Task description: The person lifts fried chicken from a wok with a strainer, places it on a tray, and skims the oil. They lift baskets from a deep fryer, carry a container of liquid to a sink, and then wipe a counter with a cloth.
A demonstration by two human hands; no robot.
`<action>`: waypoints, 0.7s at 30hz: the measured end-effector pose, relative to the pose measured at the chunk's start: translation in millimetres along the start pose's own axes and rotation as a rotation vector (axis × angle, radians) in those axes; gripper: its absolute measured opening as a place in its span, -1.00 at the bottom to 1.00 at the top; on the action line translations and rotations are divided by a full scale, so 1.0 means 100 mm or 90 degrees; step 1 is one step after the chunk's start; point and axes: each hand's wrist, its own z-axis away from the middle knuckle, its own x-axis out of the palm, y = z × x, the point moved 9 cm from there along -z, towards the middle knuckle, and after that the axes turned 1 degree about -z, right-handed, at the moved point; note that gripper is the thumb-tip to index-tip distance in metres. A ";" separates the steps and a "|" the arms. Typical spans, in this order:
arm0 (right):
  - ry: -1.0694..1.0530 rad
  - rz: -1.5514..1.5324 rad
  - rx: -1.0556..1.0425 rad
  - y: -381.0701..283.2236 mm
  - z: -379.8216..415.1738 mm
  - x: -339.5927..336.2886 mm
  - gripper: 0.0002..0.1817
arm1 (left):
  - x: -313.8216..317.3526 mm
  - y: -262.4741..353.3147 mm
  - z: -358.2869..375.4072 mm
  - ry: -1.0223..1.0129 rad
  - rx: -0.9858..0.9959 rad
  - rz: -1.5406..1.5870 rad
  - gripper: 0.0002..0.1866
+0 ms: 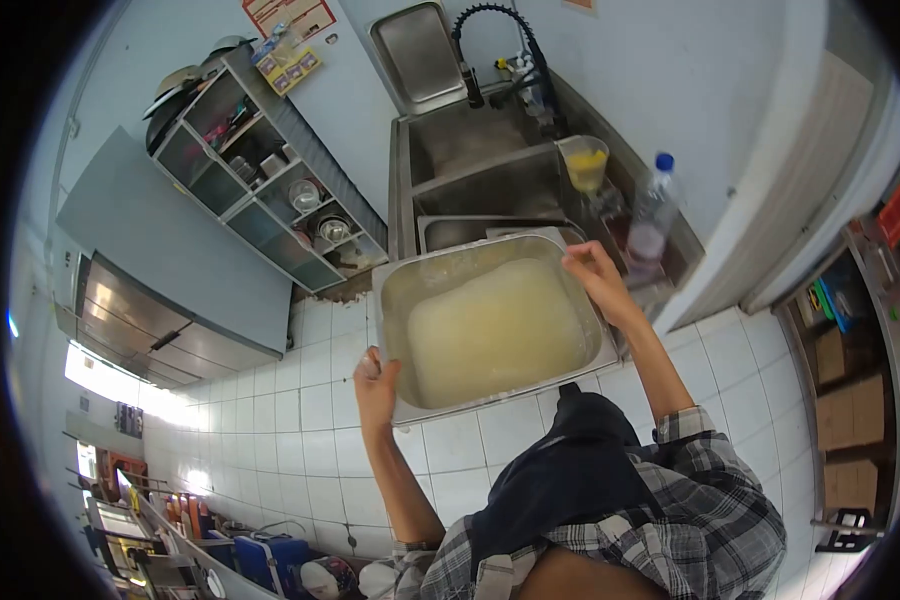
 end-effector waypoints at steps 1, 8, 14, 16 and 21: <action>-0.011 -0.011 0.031 0.19 -0.25 -0.04 -0.67 | 0.13 0.02 -0.15 0.011 0.034 -0.076 -0.92; 0.007 0.140 0.141 0.82 -1.43 -0.27 -0.59 | 0.87 -0.62 -1.18 0.046 0.000 -0.041 -0.93; 0.025 0.175 0.188 1.61 -1.96 -0.43 -0.49 | 1.39 -0.92 -1.77 0.021 -0.030 -0.013 -0.79; 0.024 0.127 0.279 1.80 -1.95 -0.47 -0.42 | 1.54 -0.94 -1.84 0.051 -0.045 -0.043 -0.80; 0.072 0.195 0.344 2.11 -1.78 -0.54 -0.41 | 1.75 -0.86 -1.95 -0.017 -0.059 -0.161 -0.81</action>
